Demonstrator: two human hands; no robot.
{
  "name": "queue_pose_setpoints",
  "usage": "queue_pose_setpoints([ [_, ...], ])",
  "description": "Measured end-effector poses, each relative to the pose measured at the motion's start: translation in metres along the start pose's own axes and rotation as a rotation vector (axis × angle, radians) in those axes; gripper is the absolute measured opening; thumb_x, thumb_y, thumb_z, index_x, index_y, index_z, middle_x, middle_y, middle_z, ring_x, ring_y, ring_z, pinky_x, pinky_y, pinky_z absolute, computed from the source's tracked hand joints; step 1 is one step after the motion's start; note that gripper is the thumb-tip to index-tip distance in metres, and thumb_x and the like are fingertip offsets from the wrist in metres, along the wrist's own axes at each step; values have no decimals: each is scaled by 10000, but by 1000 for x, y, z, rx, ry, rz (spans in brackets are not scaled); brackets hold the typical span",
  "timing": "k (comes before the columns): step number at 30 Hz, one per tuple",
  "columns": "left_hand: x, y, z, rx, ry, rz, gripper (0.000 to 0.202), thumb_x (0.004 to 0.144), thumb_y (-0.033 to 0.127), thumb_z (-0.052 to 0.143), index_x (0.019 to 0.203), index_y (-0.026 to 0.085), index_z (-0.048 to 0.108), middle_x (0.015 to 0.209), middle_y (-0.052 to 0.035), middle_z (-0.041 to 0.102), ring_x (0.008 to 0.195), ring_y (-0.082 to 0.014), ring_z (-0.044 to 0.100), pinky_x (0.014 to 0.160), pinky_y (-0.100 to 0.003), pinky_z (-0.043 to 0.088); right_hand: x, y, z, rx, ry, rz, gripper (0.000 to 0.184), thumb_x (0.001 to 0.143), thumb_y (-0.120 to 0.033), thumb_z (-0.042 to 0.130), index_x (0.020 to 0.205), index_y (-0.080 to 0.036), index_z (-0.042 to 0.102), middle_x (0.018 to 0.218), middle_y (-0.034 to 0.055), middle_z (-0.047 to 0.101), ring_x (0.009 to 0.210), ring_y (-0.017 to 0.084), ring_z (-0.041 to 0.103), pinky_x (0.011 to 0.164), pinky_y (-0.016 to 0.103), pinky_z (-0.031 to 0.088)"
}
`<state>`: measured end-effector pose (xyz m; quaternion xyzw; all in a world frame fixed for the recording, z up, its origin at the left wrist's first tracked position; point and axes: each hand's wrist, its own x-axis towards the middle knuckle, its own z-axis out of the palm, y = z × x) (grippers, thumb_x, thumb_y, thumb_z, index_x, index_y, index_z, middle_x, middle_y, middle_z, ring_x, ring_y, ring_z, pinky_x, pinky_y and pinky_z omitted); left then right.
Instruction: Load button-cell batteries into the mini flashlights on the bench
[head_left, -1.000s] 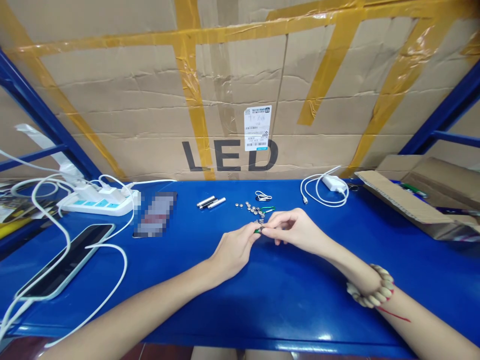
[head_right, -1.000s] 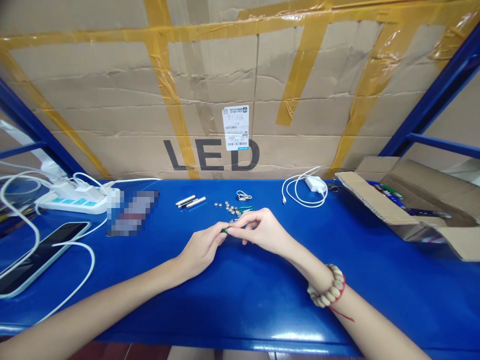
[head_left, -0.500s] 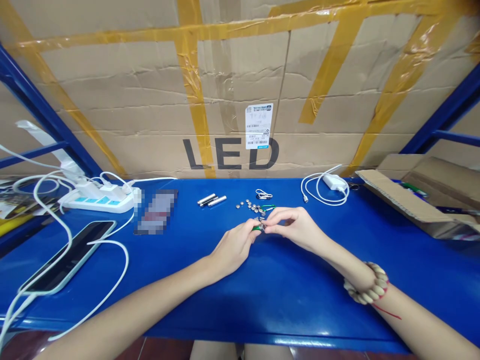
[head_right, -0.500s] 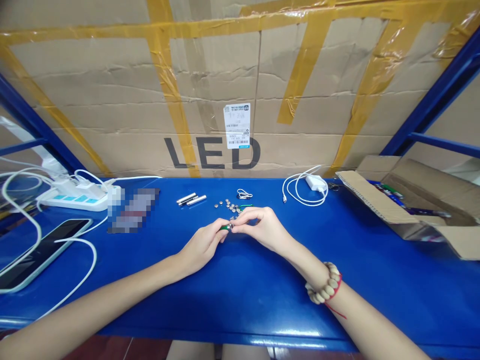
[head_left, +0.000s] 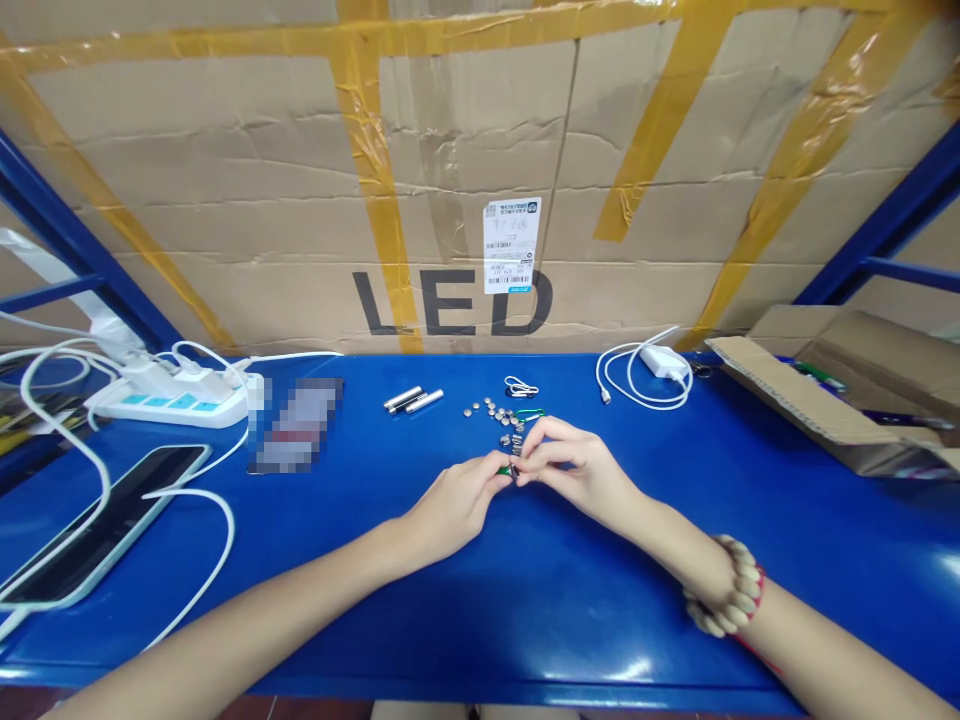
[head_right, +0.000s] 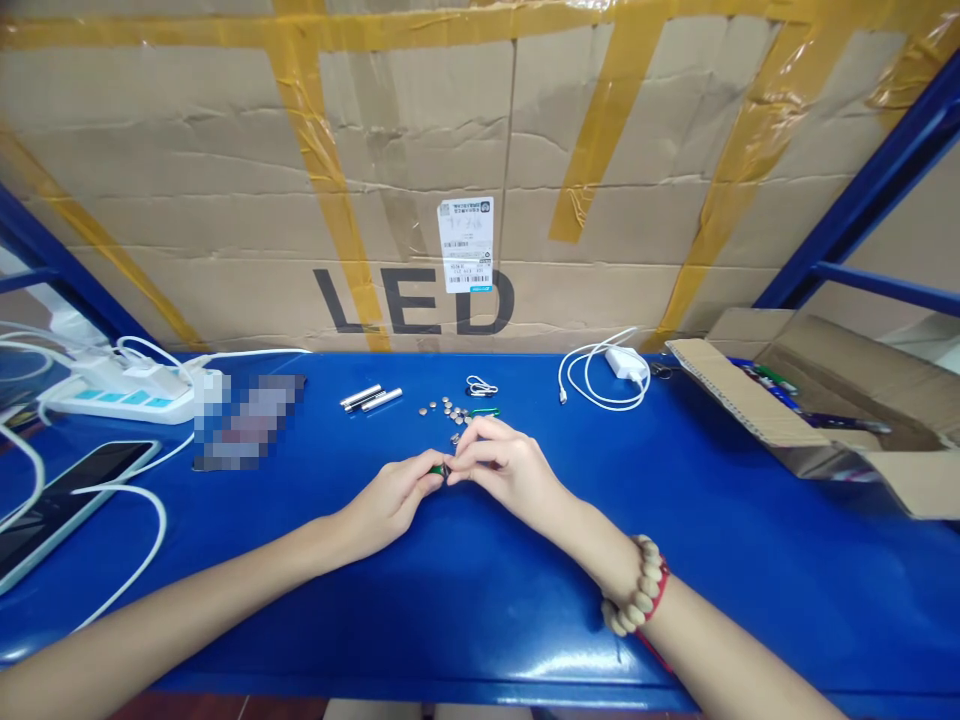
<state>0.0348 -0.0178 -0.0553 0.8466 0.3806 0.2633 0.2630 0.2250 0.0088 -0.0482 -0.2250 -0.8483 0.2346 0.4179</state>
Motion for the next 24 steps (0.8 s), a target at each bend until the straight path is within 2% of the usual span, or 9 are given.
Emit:
queue_pose_setpoints([
  [7,3,-1,1,-50,93,77,191,903,189,357,941,165,542,807,-7,594,695,-99,537,668,-176,387,-1,-2,-1,-60,7,-21,110,814,-143,576,749,-187,653,735,13,542,726,96,506,640,232,396],
  [18,1,2,0,-7,109,63,203,906,194,348,951,160,542,817,-16,593,709,-104,540,686,-185,399,0,-5,-2,-54,15,6,95,813,-192,589,735,-174,640,728,20,540,710,95,500,607,215,382],
  [24,3,2,1,15,117,70,202,897,187,336,938,153,530,752,-17,561,666,-108,517,655,-197,395,-1,-6,-3,-102,13,23,114,820,-216,579,738,-168,641,719,24,541,697,105,498,611,226,378],
])
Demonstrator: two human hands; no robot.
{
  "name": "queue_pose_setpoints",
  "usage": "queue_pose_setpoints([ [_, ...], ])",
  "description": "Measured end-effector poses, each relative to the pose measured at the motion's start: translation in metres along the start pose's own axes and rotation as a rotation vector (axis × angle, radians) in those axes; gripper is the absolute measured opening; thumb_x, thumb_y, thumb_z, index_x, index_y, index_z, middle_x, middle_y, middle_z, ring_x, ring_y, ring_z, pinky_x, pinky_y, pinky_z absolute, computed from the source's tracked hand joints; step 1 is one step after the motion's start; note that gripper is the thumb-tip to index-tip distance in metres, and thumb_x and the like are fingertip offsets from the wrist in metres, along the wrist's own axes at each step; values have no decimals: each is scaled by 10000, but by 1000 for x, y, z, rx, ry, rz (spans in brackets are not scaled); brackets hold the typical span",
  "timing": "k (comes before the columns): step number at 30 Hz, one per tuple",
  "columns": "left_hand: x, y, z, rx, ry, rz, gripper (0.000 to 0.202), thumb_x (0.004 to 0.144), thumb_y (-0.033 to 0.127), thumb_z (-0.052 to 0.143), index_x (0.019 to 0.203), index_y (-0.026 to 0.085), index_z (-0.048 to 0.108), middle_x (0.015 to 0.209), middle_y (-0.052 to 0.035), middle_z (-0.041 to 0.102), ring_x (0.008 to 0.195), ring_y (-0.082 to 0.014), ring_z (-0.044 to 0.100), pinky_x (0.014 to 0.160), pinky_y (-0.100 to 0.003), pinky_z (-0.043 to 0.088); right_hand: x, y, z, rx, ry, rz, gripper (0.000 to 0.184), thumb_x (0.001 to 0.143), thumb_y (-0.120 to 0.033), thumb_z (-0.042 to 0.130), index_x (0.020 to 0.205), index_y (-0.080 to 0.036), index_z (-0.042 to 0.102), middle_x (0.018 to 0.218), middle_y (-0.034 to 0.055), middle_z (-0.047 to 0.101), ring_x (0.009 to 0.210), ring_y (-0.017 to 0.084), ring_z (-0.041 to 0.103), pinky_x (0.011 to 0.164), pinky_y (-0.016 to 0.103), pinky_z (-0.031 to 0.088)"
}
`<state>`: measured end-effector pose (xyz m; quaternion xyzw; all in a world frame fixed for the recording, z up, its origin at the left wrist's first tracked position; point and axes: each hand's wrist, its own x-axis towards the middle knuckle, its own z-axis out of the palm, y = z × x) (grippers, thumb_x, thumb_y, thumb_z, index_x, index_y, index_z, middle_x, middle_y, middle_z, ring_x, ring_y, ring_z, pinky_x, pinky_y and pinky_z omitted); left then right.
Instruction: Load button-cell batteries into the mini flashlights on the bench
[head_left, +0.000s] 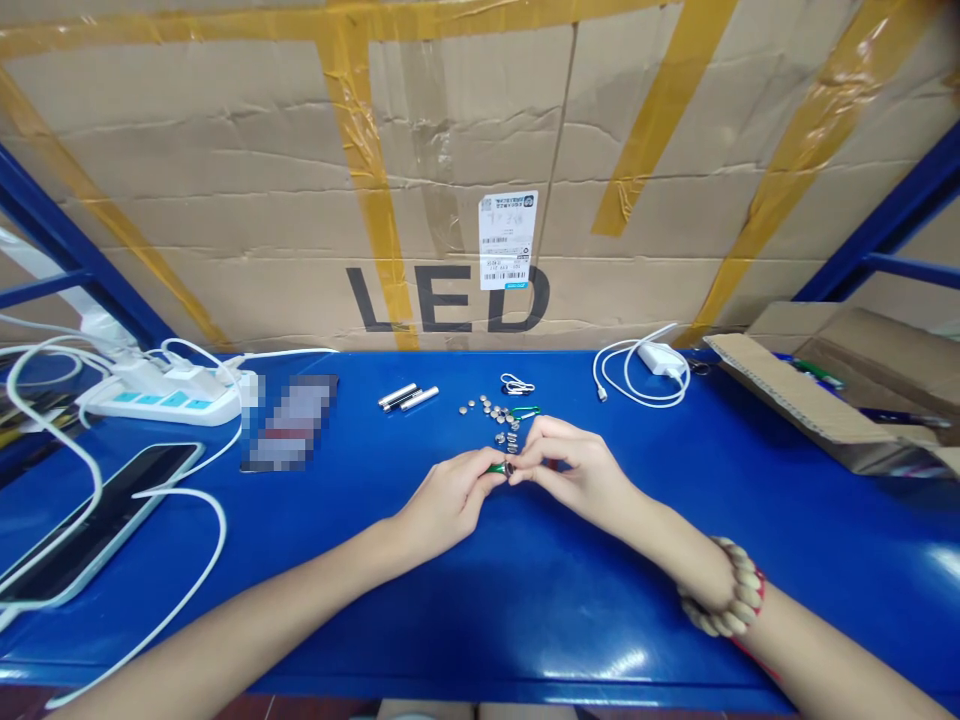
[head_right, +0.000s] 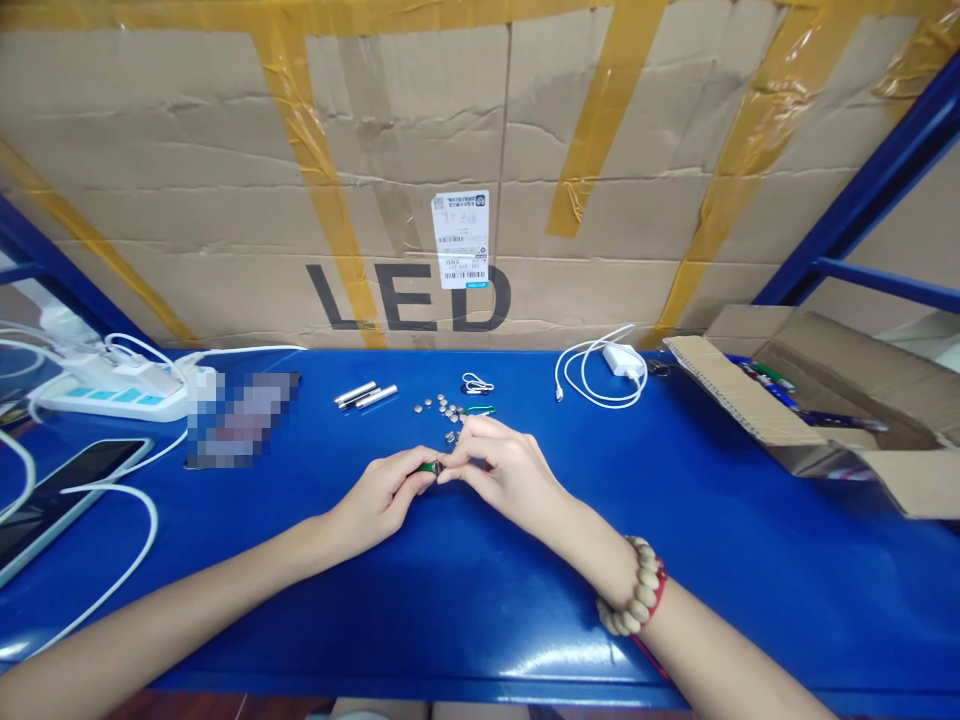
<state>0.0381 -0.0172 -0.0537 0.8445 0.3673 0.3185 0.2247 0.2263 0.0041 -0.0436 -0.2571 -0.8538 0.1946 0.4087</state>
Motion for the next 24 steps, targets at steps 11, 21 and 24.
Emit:
queue_pose_setpoints([
  [11,-2,1,1,16,2,-13,222,905,189,306,987,150,509,734,-25,543,671,-121,509,670,-219,404,2,-4,1,37,47,81,154,785,-255,616,675,-150,638,676,28,535,631,100,486,527,210,355],
  [21,-1,-1,3,-7,15,-29,203,904,187,348,1010,150,516,752,-13,556,674,-105,523,683,-195,404,3,-2,-4,-30,-3,105,134,771,-242,632,662,-164,639,700,11,560,661,92,503,563,202,345],
  [24,-1,-1,3,-24,19,-38,198,906,201,357,1020,160,514,744,-6,552,672,-103,522,680,-195,401,4,1,-4,-27,-3,93,125,773,-241,631,674,-167,652,704,16,567,663,97,507,584,214,357],
])
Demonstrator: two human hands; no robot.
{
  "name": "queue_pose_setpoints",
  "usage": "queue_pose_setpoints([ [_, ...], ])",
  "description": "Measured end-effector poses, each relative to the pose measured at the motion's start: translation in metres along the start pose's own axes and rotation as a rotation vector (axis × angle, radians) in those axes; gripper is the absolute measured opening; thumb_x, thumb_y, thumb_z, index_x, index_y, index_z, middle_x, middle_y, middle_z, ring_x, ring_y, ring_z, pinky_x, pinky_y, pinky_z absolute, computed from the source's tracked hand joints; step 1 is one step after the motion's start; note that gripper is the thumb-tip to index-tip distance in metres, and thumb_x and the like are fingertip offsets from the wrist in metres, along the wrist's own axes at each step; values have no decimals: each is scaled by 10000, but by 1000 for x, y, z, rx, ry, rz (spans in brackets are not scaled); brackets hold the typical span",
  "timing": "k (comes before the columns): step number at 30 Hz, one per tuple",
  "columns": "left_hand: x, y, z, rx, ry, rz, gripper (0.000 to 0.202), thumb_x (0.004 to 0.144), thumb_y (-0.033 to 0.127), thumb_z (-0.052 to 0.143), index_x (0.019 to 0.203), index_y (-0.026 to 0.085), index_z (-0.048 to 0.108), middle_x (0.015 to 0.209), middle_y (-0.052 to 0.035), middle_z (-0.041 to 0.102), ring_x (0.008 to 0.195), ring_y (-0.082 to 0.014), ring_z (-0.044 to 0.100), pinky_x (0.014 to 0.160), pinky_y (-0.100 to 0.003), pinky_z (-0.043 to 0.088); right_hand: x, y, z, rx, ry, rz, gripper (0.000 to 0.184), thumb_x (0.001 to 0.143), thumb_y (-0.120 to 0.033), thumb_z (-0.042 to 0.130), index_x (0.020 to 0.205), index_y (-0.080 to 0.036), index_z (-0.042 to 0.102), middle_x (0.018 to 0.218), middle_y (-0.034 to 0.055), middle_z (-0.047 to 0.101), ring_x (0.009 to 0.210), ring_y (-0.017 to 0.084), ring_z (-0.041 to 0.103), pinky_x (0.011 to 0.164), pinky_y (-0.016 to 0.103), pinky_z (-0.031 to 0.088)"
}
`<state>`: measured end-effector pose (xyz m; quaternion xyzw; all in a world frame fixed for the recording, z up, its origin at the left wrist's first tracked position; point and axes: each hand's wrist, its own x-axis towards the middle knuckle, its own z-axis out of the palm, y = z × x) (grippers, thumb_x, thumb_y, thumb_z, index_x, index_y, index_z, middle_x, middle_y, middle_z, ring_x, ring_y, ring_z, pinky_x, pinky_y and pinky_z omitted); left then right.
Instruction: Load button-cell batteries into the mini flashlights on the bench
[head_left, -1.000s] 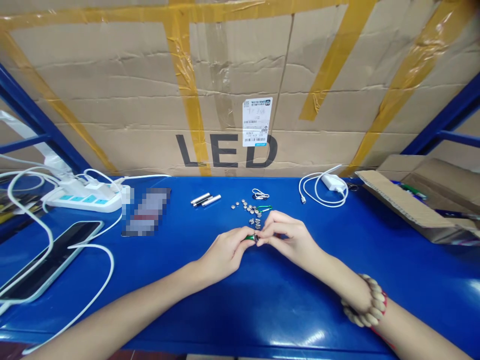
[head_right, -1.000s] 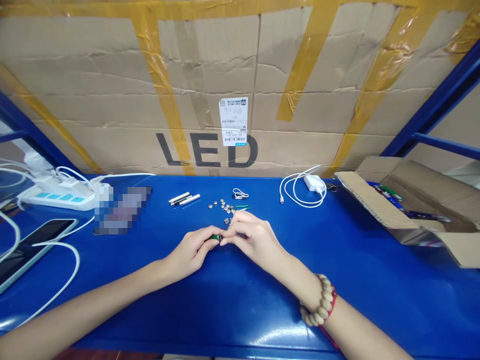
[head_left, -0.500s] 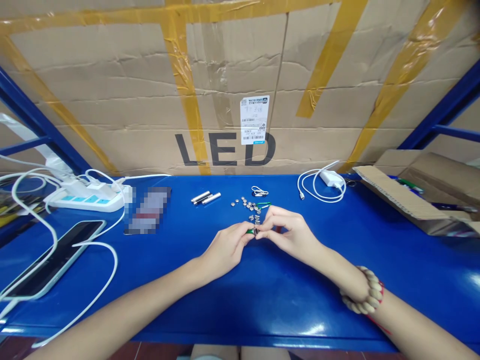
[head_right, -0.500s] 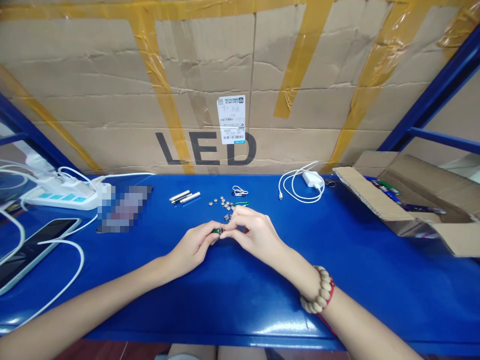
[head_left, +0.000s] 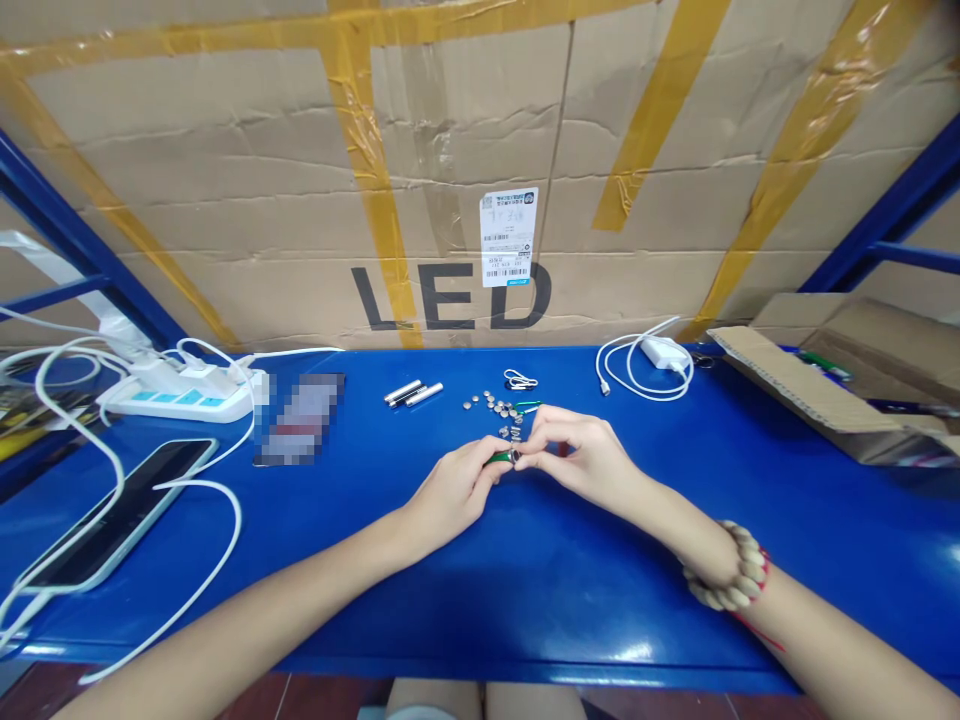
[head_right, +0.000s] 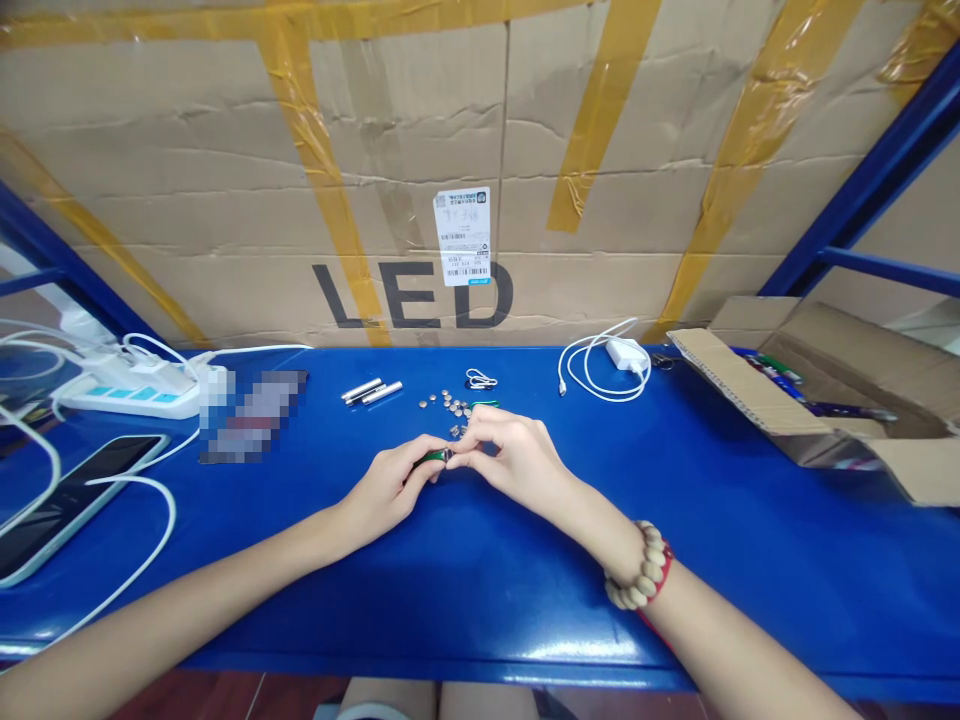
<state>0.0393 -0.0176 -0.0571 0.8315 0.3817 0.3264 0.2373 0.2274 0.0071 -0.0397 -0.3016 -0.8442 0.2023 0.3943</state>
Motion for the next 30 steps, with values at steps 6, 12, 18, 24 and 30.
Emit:
queue_pose_setpoints([
  [6,3,2,-1,-40,-28,-81,194,921,216,315,994,157,484,717,9,516,655,-98,506,656,-200,376,3,3,1,51,24,34,147,768,-299,636,730,-161,670,688,27,568,630,99,504,522,208,353],
  [12,6,5,-2,-66,-6,-96,224,931,266,290,871,159,477,696,13,511,635,-95,490,643,-198,366,7,4,-2,72,25,81,173,749,-313,655,830,-164,685,684,25,576,625,97,523,495,195,362],
  [18,4,7,-2,-50,-42,-108,184,916,251,311,920,169,476,718,15,525,648,-103,506,660,-210,367,10,2,-10,189,-29,45,132,711,-268,688,741,-139,689,714,43,614,653,105,550,547,205,408],
  [24,3,9,-2,-71,-75,-121,170,904,239,324,917,156,472,716,0,536,656,-114,515,642,-214,376,9,0,-14,252,-143,54,110,716,-243,681,692,-136,677,734,48,625,692,119,579,604,224,443],
  [30,-1,9,-4,-111,-144,-111,125,901,230,346,923,158,446,699,10,524,640,-109,508,628,-205,377,9,2,-12,315,-161,38,78,683,-224,706,672,-151,680,711,36,630,661,115,578,599,225,450],
])
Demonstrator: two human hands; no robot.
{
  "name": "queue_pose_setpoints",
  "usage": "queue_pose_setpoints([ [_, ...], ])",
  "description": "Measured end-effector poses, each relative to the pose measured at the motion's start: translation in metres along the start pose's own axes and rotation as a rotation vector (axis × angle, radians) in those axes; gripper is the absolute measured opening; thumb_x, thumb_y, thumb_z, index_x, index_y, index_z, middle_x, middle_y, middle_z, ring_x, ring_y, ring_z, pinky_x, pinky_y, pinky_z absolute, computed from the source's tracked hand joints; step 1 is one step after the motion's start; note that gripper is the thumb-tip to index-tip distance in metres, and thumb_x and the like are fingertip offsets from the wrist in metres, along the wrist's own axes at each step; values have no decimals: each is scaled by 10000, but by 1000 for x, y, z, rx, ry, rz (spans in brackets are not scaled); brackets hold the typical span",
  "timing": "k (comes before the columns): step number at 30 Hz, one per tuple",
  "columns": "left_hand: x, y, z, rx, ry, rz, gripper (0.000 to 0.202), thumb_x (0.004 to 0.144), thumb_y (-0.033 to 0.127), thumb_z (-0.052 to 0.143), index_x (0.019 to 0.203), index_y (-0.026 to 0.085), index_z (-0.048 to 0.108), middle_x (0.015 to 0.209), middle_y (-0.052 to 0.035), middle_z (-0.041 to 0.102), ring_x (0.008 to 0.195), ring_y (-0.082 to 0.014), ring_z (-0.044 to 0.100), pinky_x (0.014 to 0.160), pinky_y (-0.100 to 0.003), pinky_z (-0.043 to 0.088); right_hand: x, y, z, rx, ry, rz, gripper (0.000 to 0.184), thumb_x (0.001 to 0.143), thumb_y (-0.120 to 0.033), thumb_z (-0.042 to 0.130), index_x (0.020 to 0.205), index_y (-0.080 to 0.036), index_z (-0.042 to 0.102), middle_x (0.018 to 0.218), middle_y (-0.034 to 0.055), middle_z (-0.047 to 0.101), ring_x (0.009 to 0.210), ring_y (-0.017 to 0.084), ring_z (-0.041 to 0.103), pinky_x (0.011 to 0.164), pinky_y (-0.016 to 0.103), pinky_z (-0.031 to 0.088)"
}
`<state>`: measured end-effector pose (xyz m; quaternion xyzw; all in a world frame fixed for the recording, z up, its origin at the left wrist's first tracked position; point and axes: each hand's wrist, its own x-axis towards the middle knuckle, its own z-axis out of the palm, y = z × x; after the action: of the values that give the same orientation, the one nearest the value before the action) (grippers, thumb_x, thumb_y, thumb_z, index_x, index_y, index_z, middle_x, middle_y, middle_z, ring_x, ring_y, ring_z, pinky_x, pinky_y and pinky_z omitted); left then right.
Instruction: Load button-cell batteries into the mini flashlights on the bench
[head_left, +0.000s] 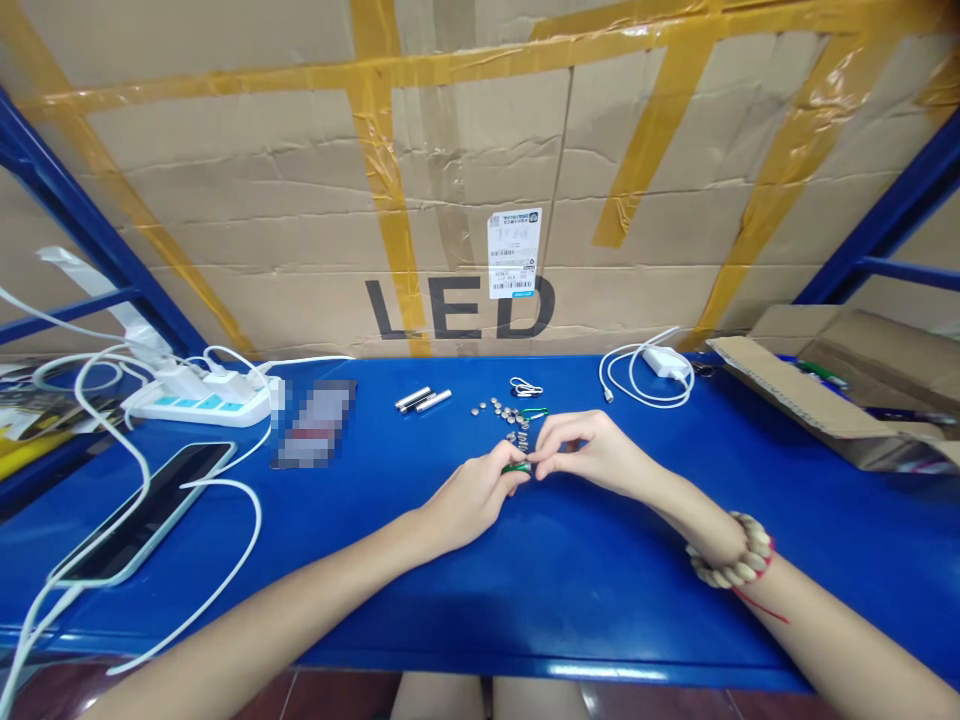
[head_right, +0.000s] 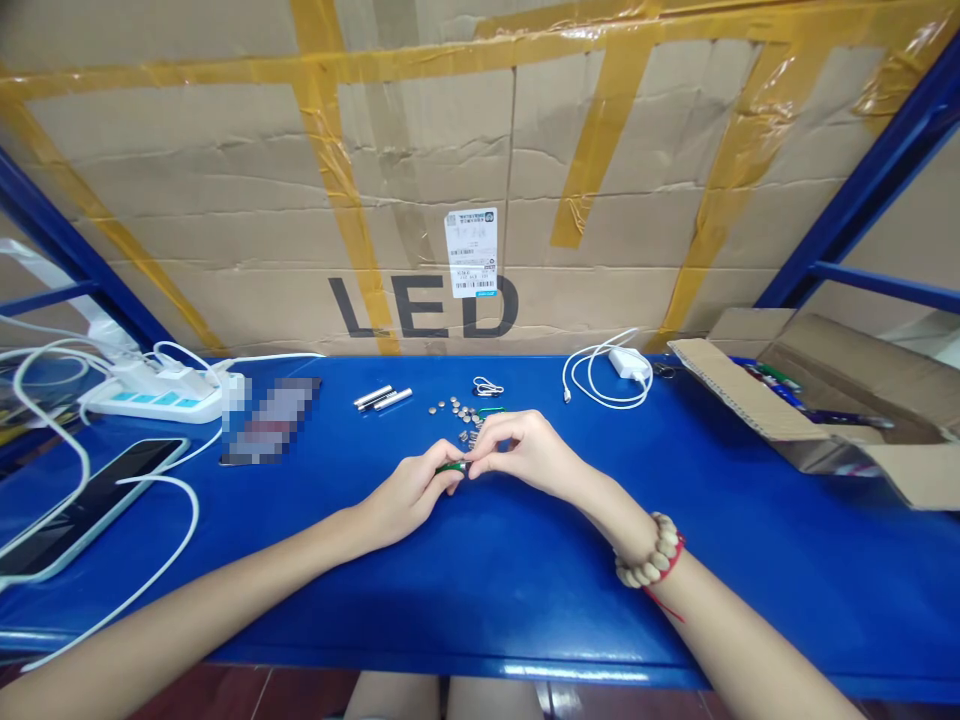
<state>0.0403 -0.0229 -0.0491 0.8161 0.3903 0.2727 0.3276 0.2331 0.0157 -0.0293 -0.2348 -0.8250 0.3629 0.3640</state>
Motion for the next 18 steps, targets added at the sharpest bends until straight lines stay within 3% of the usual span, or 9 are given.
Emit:
queue_pose_setpoints([
  [6,-2,3,-2,25,-12,31,122,893,220,379,947,159,471,791,-18,571,705,-125,556,651,-211,394,-1,-1,3,2,5,165,147,638,-241,733,613,-125,645,664,32,621,635,109,557,557,206,402],
  [11,0,2,-1,14,26,37,151,900,222,372,990,164,479,896,-36,598,791,-135,577,712,-225,417,-1,1,6,157,-7,362,207,630,-273,719,609,-102,605,598,23,603,545,90,535,524,189,414],
  [16,2,1,-2,13,87,70,269,909,222,364,1163,180,441,897,-27,602,815,-127,576,767,-224,417,1,-3,5,83,39,400,193,647,-276,702,624,-105,616,619,32,616,560,91,534,536,188,419],
  [18,3,0,-2,18,122,91,254,910,221,365,1137,182,472,882,-20,597,779,-115,569,749,-211,416,1,-4,6,18,73,396,196,651,-293,703,643,-111,628,598,26,606,544,91,521,519,188,407],
])
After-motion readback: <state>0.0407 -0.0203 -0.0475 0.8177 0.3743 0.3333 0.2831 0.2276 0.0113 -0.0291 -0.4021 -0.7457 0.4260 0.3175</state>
